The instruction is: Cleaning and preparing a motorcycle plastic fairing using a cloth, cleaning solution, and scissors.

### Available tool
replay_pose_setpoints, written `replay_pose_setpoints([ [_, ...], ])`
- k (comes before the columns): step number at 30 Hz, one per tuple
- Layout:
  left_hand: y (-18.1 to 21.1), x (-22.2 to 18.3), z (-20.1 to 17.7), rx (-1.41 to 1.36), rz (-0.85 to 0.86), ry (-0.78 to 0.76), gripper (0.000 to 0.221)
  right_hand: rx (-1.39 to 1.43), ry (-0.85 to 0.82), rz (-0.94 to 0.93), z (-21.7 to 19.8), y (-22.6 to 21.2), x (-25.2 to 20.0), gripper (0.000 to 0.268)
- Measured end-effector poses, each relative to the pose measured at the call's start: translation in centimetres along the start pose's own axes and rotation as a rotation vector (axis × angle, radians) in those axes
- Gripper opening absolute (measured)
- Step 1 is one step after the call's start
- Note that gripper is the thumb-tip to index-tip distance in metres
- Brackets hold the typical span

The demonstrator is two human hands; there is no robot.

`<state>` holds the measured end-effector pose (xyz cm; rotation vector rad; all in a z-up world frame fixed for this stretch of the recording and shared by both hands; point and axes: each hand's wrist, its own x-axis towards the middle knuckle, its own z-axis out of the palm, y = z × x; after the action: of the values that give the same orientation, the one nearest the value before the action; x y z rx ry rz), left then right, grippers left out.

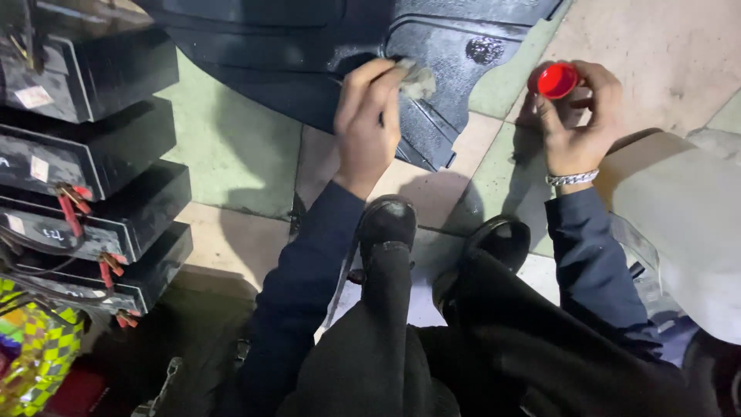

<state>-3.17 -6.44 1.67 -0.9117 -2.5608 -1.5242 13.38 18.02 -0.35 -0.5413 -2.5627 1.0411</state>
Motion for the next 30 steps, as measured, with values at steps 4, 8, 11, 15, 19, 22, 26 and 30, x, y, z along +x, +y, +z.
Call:
replay_pose_setpoints([
  [4, -0.1, 2.1, 4.7, 0.079, 0.074, -0.159, 0.021, -0.096, 0.104, -0.063, 0.0, -1.2, -1.2, 0.060],
  [8, 1.8, 2.8, 8.7, 0.113, 0.290, -0.168, 0.012, 0.186, -0.024, 0.201, 2.3, -5.9, -3.1, 0.048],
  [11, -1.1, 0.0, 9.0, 0.146, 0.218, -0.263, 0.033, 0.367, -0.172, 0.332, 6.1, -5.9, -4.3, 0.043],
  [15, -0.1, 3.2, 6.4, 0.312, 0.193, -0.172, 0.021, 0.474, -0.146, 0.433, 8.0, -5.4, -5.6, 0.028],
  [19, 2.3, 3.5, 8.9, 0.324, 0.139, -0.322, 0.025, 0.444, -0.173, 0.426, 7.5, -5.3, -5.0, 0.020],
  [22, 1.6, 2.7, 8.1, 0.306, 0.323, -0.322, 0.045, 0.409, -0.209, 0.430, 7.7, -5.0, -4.8, 0.016],
  [26, 1.5, 2.6, 7.5, 0.227, 0.248, -0.368, 0.029, 0.368, -0.185, 0.424, 8.0, -4.8, -5.6, 0.027],
  [30, 0.1, 1.9, 8.1, 0.244, 0.252, -0.459, 0.026, 0.336, -0.153, 0.401, 8.3, -4.8, -5.5, 0.034],
])
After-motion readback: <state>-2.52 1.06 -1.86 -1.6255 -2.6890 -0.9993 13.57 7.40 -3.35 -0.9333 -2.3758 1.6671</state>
